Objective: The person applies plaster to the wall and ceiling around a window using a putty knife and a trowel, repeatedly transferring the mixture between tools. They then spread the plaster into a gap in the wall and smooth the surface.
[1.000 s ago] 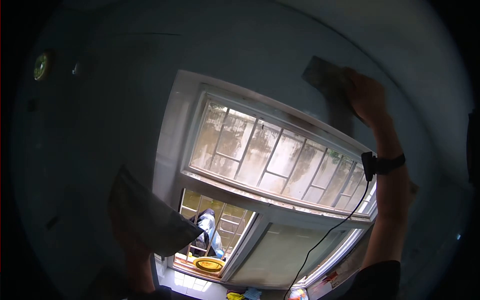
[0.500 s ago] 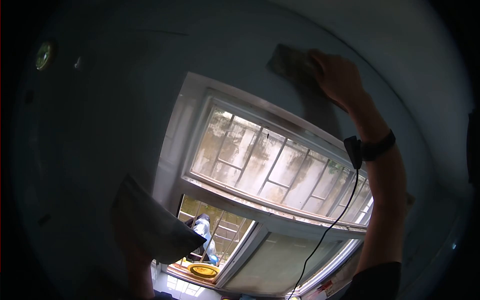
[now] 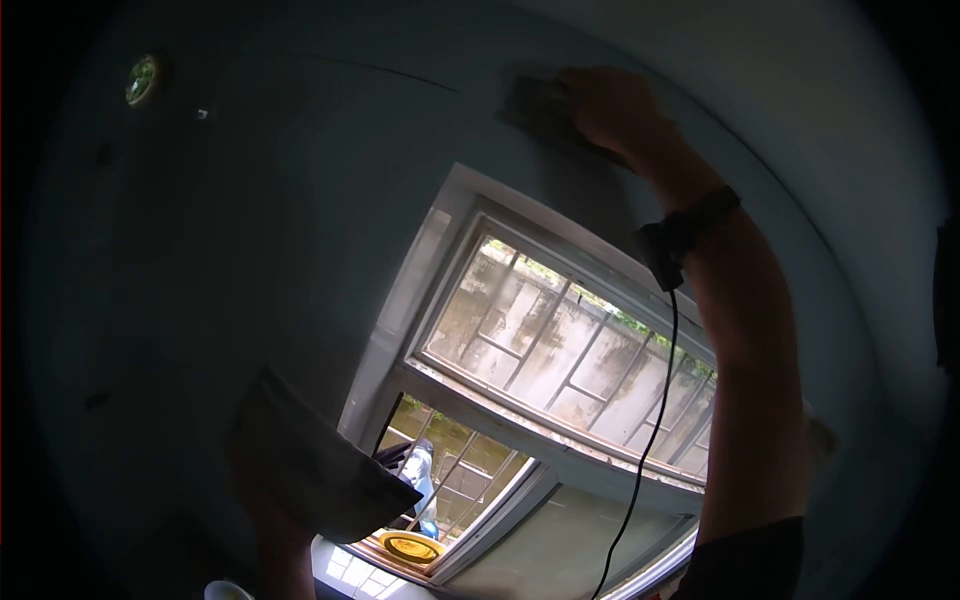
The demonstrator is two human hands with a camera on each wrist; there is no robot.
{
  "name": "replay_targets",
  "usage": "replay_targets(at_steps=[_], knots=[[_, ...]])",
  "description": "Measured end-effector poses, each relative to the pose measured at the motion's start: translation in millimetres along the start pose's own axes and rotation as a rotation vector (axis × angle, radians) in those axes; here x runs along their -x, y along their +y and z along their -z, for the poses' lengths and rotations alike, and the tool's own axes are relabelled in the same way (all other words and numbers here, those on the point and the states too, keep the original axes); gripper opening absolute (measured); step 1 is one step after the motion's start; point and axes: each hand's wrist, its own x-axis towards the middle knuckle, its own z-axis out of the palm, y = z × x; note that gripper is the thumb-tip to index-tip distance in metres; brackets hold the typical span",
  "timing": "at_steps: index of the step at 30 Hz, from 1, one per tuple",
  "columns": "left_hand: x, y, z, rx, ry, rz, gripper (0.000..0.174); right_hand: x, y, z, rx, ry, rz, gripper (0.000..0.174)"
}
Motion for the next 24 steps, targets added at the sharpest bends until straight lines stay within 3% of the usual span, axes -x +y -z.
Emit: replay_targets(at_steps=[3, 6, 8, 9, 10, 12, 15, 18, 24], knots=[[5.3, 5.9, 18.6, -0.057, 0.031, 0.013, 0.082, -32.6, -15.7, -29.6, -0.048, 0.326, 0.201, 0.032], [-10.8, 4.5, 44.8, -0.174, 0.076, -0.054, 0.079, -12.7, -62.2, 12.8, -0.228, 0.205, 0.033, 0.034], [-25.7, 6.0, 48.1, 0.352, 0.219, 0.194, 0.078, 32.9, -96.4, 52.0, -0.328, 0.056, 0.025, 0.036], [-32.2, 7.6, 44.3, 0.922, 0.314, 0.476, 0.078, 58.5, -110.7, 44.2, -0.342, 0.224, 0.106, 0.036], [-40.1, 12.9, 45.1, 1.197, 0.327, 0.622, 0.079, 86.7, -121.9, 34.3, -0.353, 0.384, 0.181, 0.037], [-52.5, 20.4, 47.3, 1.654, 0.405, 0.834, 0.077, 134.5, -134.0, 39.6, -0.449, 0.375, 0.23, 0.045], [-70.9, 35.3, 40.8, 2.044, 0.282, 0.71, 0.072, 189.3, -124.4, 57.8, -0.57, 0.317, 0.148, 0.042], [-89.9, 61.3, 28.5, 2.23, 0.206, 0.61, 0.067, 224.9, -107.2, 64.4, -0.408, 0.457, 0.109, 0.038], [-107.0, 110.8, 14.1, 2.243, 0.219, 0.587, 0.058, 271.2, -91.1, 87.1, -0.416, 0.405, 0.123, 0.053]])
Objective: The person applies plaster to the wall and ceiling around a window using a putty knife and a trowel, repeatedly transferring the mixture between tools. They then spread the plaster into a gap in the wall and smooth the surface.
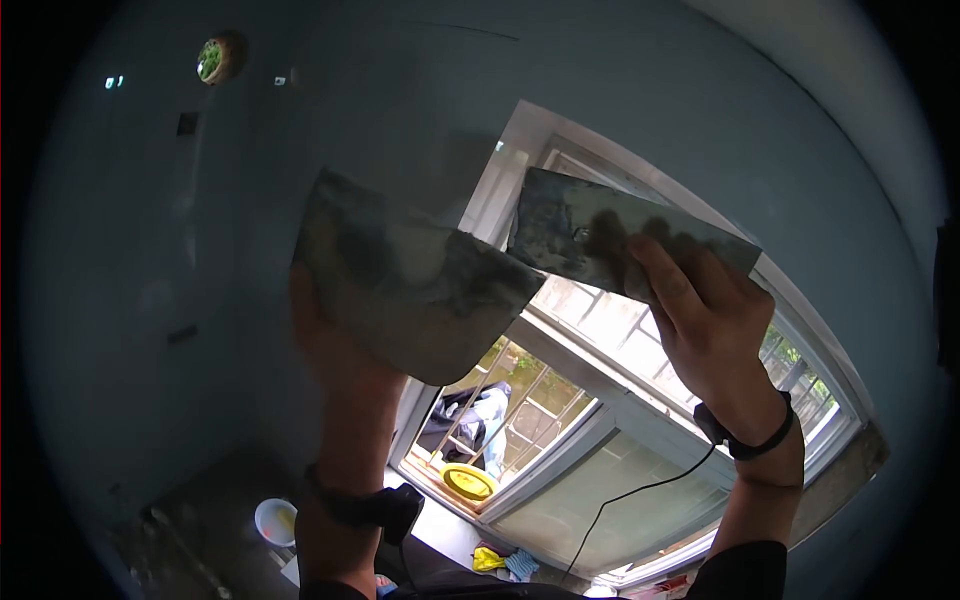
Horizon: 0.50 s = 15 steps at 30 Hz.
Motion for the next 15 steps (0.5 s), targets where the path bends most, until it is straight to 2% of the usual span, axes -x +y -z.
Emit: replay_targets(at_steps=[8, 11, 14, 15], knots=[[5.5, -16.4, -12.4, -0.126, 0.158, -0.093, 0.057, 17.5, 7.0, 20.7, -0.068, 0.059, 0.026, 0.048], [4.7, -16.3, -14.4, -0.131, 0.112, -0.118, 0.056, 24.6, 4.4, 23.1, -0.077, 0.062, 0.108, 0.045], [-7.4, 6.7, 10.5, 0.001, -0.226, -0.086, 0.057, 27.8, -5.9, 29.2, -0.14, 0.004, 0.245, 0.037], [-10.9, 19.3, 14.9, -0.029, -0.176, -0.11, 0.058, 30.8, -7.8, 27.8, -0.176, -0.025, 0.296, 0.033]])
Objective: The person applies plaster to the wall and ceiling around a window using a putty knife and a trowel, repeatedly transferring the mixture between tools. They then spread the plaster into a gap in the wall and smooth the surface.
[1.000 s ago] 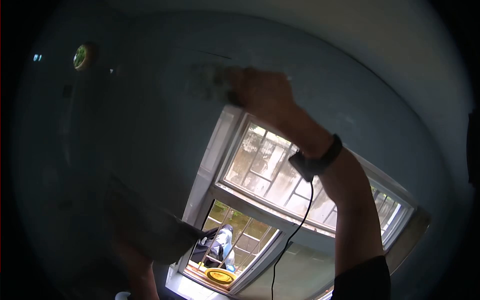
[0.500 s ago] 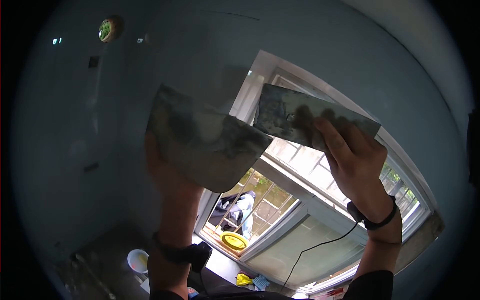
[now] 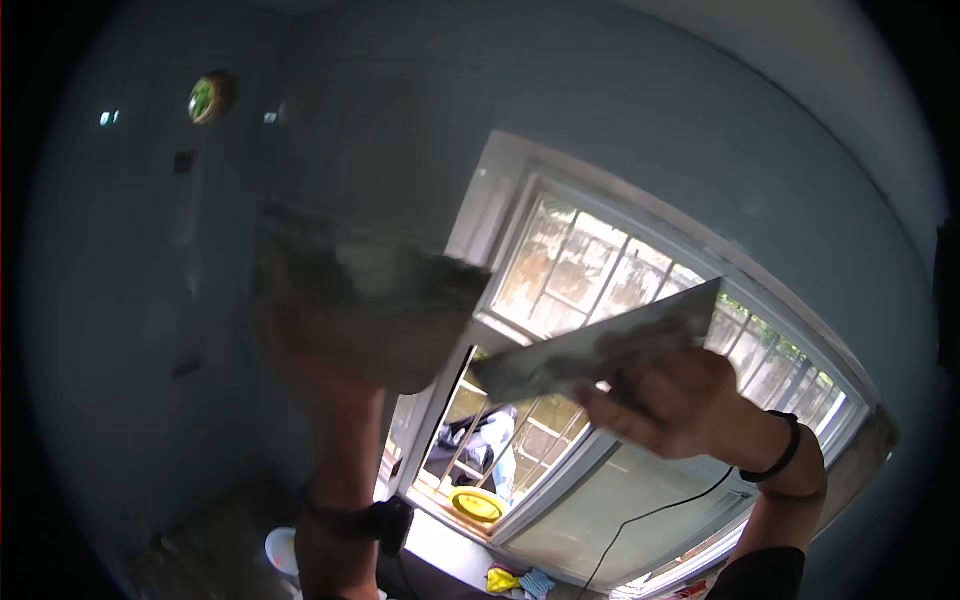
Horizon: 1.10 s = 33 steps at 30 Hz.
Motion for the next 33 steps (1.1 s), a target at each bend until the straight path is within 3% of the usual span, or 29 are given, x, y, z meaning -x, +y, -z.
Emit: replay_targets(at_steps=[1, 2, 4, 5, 6, 8, 12, 15, 19, 21, 23, 29, 31, 33], knots=[[-3.1, 11.7, 5.9, -0.029, 0.048, -0.014, 0.058, 1.3, 0.4, 0.1, -0.001, -0.051, 0.068, 0.03], [-5.4, 16.3, 8.9, -0.062, 0.097, -0.022, 0.059, -4.5, 10.6, -2.9, 0.063, -0.08, 0.019, 0.025], [-3.1, 18.5, 7.6, -0.487, 0.354, -0.142, 0.056, -2.1, 48.2, -22.9, 0.287, -0.22, -0.288, 0.033], [1.6, 20.1, 6.9, -0.511, 0.388, -0.147, 0.056, -11.0, 69.4, -17.0, 0.364, -0.437, -0.472, 0.033], [6.7, 21.8, 6.3, -0.535, 0.423, -0.15, 0.055, -18.0, 91.8, -19.3, 0.428, -0.295, -0.482, 0.028], [15.4, 24.5, 8.6, -0.195, 0.301, -0.043, 0.054, -33.1, 131.7, -23.2, 0.454, -0.375, -0.602, 0.026], [30.7, 33.6, 32.8, -0.607, 0.367, -0.12, 0.067, -61.4, 174.2, -55.2, 0.418, -0.376, -0.535, 0.031], [38.9, 38.7, 39.5, -0.648, 0.469, -0.145, 0.072, -89.9, 188.5, -84.9, 0.357, -0.343, -0.522, 0.026], [48.5, 66.0, 67.7, -0.532, 0.519, -0.099, 0.056, -133.6, 196.2, -110.1, 0.359, -0.37, -0.532, 0.025], [52.3, 72.2, 70.9, -0.415, 0.456, -0.051, 0.049, -142.4, 202.0, -122.7, 0.397, -0.355, -0.477, 0.023], [55.0, 76.0, 66.1, -0.234, 0.308, -0.021, 0.049, -147.2, 209.7, -135.2, 0.44, -0.289, -0.383, 0.022], [58.4, 71.7, 88.6, -0.152, 0.175, -0.015, 0.055, -152.2, 215.7, -133.7, 0.471, -0.391, -0.343, 0.027], [61.5, 69.4, 106.0, -1.367, 0.178, -0.391, 0.056, -147.2, 216.6, -123.8, 0.489, -0.462, -0.384, 0.028], [69.3, 67.3, 122.3, -1.997, 0.117, -0.536, 0.058, -136.3, 217.9, -112.1, 0.507, -0.504, -0.385, 0.03]])
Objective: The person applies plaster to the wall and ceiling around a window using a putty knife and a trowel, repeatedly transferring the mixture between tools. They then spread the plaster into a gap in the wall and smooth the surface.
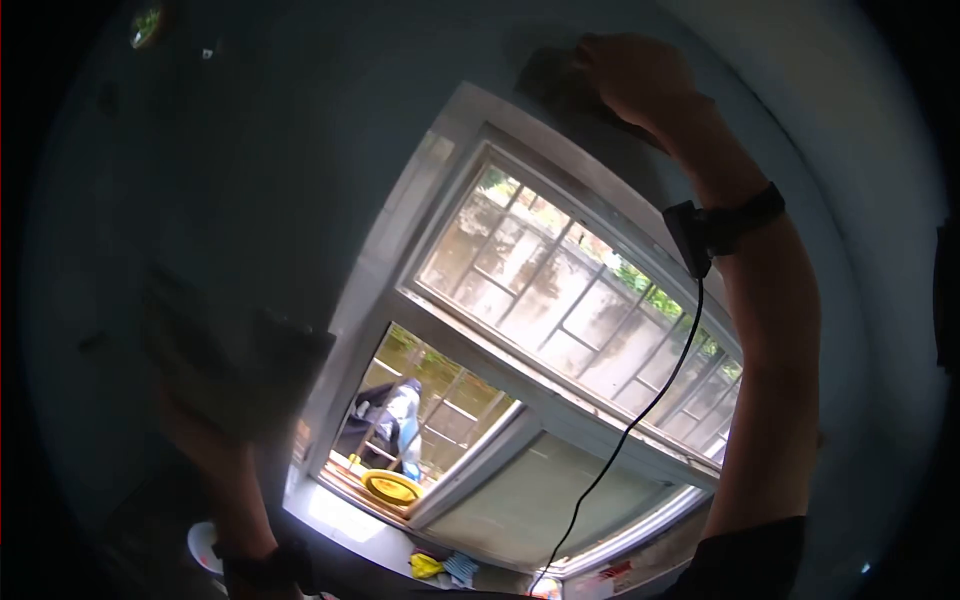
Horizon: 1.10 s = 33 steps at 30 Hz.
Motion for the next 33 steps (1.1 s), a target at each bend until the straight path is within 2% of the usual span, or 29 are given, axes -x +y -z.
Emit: replay_targets(at_steps=[5, 9, 13, 19, 22, 23, 24, 26, 28, 30, 31, 33], knots=[[9.0, -14.5, -14.7, -0.108, -0.003, -0.136, 0.069, 45.6, 24.8, -0.4, -0.023, 0.027, 0.026, 0.029], [-15.3, 34.8, -31.6, -0.286, 0.014, -0.338, 0.08, 67.8, 44.8, 5.5, 0.032, -0.015, 0.013, 0.027], [-18.7, 65.3, -36.6, -0.289, 0.002, -0.336, 0.086, 86.1, 53.3, 14.3, 0.064, -0.065, 0.01, 0.027], [-20.4, 70.9, -33.2, -0.239, 0.007, -0.383, 0.091, 111.8, 60.3, 31.8, 0.141, -0.162, -0.03, 0.021], [-24.8, 85.3, -19.5, -0.281, -0.071, -0.404, 0.076, 121.9, 66.4, 52.1, 0.253, -0.272, -0.029, 0.021], [-27.2, 96.6, -20.9, -0.02, -0.134, -0.173, 0.071, 128.0, 69.8, 58.7, 0.295, -0.318, -0.026, 0.021], [-30.5, 109.3, -22.1, 0.242, -0.132, 0.063, 0.066, 139.0, 72.6, 62.5, 0.135, -0.218, -0.061, 0.022], [-32.4, 146.3, -44.4, 1.321, -0.149, 1.024, 0.07, 171.1, 69.7, 68.3, -0.191, -0.012, -0.128, 0.025], [-22.2, 151.3, -67.6, 0.9, -0.208, 0.555, 0.064, 201.3, 41.7, 78.8, -0.665, 0.12, -0.208, 0.032], [-3.4, 149.5, -93.8, 0.454, -0.244, 0.103, 0.059, 233.3, 9.4, 85.7, -1.135, -0.01, -0.277, 0.038], [2.8, 150.2, -103.3, 0.226, -0.255, -0.118, 0.057, 244.1, -3.8, 86.1, -1.216, -0.015, -0.173, 0.039], [0.4, 170.8, -108.1, 0.489, -0.299, -0.031, 0.051, 255.1, -28.5, 86.3, -1.325, -0.021, -0.009, 0.04]])
